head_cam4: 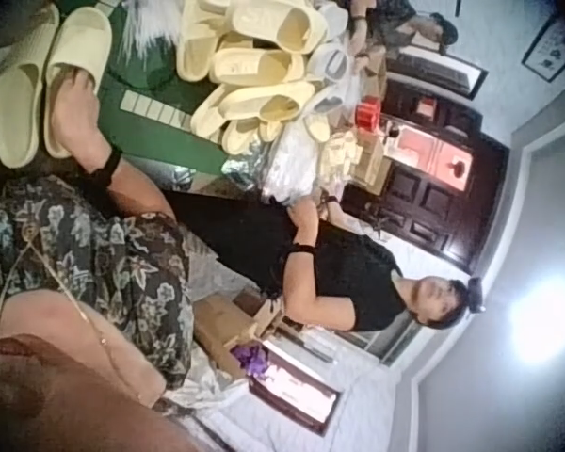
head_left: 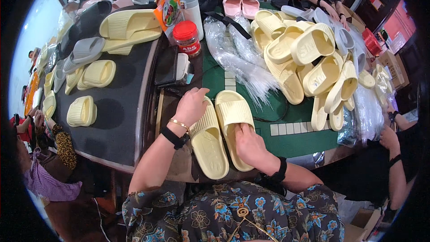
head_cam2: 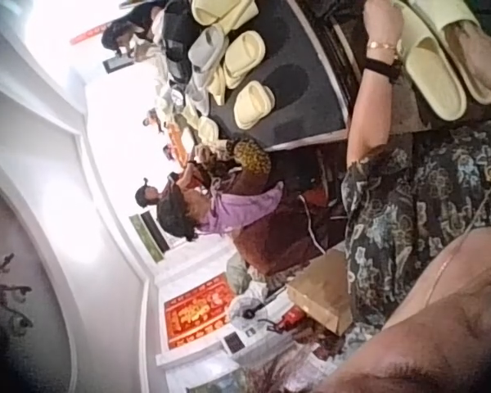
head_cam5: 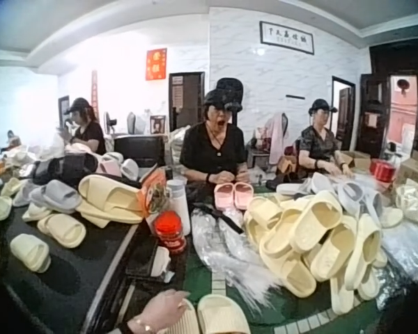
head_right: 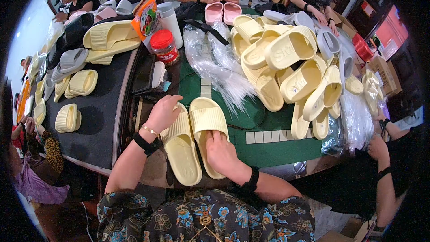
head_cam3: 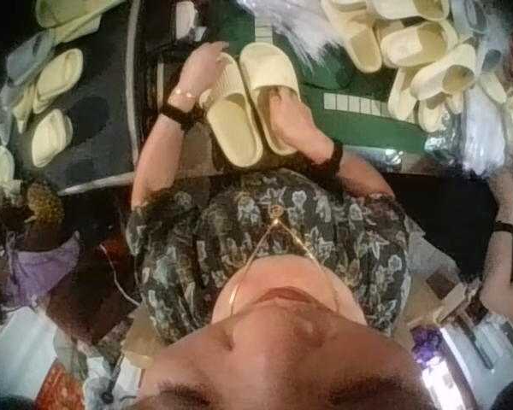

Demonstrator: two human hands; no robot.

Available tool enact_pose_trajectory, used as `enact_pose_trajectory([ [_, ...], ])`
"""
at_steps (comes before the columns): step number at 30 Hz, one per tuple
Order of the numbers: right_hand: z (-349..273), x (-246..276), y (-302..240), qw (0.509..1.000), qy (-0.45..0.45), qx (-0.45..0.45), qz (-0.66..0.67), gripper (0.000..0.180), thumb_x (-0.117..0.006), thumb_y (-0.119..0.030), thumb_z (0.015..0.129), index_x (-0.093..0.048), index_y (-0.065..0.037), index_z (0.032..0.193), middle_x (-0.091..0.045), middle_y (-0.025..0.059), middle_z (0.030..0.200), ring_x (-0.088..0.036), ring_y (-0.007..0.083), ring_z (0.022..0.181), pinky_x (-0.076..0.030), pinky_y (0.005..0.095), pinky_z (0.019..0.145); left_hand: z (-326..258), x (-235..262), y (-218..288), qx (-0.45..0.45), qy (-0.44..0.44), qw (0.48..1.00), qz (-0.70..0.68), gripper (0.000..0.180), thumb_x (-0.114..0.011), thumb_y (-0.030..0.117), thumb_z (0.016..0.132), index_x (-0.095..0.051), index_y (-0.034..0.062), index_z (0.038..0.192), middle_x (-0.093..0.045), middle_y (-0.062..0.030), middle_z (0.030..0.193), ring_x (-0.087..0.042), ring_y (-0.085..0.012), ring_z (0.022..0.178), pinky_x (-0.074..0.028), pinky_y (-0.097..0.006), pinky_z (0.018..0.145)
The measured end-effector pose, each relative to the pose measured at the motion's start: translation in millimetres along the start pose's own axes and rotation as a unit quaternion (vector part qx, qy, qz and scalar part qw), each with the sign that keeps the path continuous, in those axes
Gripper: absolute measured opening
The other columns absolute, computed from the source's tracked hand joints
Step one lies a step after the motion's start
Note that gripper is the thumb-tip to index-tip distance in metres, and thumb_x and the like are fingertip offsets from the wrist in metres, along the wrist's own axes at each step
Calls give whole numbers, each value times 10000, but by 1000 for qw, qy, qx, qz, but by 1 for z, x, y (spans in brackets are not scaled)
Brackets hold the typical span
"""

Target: Assembling and inspecting yellow and black foam sandals at a factory workbench.

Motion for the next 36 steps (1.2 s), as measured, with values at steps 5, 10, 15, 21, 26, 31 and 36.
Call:
enact_pose_trajectory([
  [5, 4, -3, -2, 999, 7, 2, -34, 447, -525, -58, 805, -498, 122, 1213, -493, 231, 1134, -578, 372, 998, -563, 429, 748, 9, -5, 10, -30, 13, 995, 94, 298, -645, 85, 804, -672, 59, 1099, -627, -116, 1018, -598, -313, 997, -508, -424, 865],
  [10, 4, -3, -2, 999, 20, 4, -43, 436, -537, -58, 794, -510, 113, 1194, -506, 222, 1120, -591, 369, 968, -564, 424, 744, 15, -23, 4, -53, -7, 988, 145, 121, -663, 158, 811, -708, 87, 898, -625, -96, 942, -605, -293, 938, -522, -418, 814],
  [15, 4, 9, -5, 998, 44, 20, -34, 370, -556, -79, 812, -554, 54, 1158, -555, 194, 1077, -619, 348, 927, -561, 413, 724, 23, -24, -5, -63, -7, 991, 120, 109, -653, 165, 815, -699, 78, 767, -624, -115, 851, -618, -307, 880, -530, -423, 768],
  [21, 11, 60, 7, 979, 154, 50, 124, 126, -629, -120, 858, -651, -57, 964, -635, 118, 895, -649, 320, 748, -536, 402, 655, 20, 7, -6, -41, 47, 997, -47, 108, -680, 109, 800, -696, 9, 835, -665, -142, 868, -642, -311, 863, -518, -394, 788],
  [26, 75, 67, 18, 970, 189, 27, 153, 195, -624, -152, 861, -653, -59, 1030, -652, 141, 1021, -646, 341, 891, -521, 427, 741, 22, 21, 3, -61, 34, 997, -35, 120, -682, 113, 803, -709, 13, 862, -672, -142, 863, -650, -306, 836, -522, -386, 774],
  [31, 124, 46, 6, 971, 139, 64, 184, 215, -602, -171, 874, -669, -47, 1037, -684, 143, 1023, -654, 350, 901, -520, 435, 761, 20, 25, 12, -62, 22, 996, -58, 129, -685, 121, 802, -715, 22, 879, -674, -142, 853, -651, -314, 842, -523, -389, 777],
  [36, 133, 31, 15, 948, 131, 11, 289, 174, -586, -152, 881, -680, -8, 907, -686, 164, 811, -669, 356, 773, -521, 410, 712, 15, 37, 6, -19, 66, 992, -105, 156, -701, 106, 811, -714, 3, 927, -696, -158, 872, -687, -279, 808, -539, -353, 745],
])
Point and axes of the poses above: each hand's wrist, its own z-axis towards the middle knuckle, its own x-axis out of the back of the hand, y = z × x, the point moved 4 cm from there along z, towards the middle knuckle
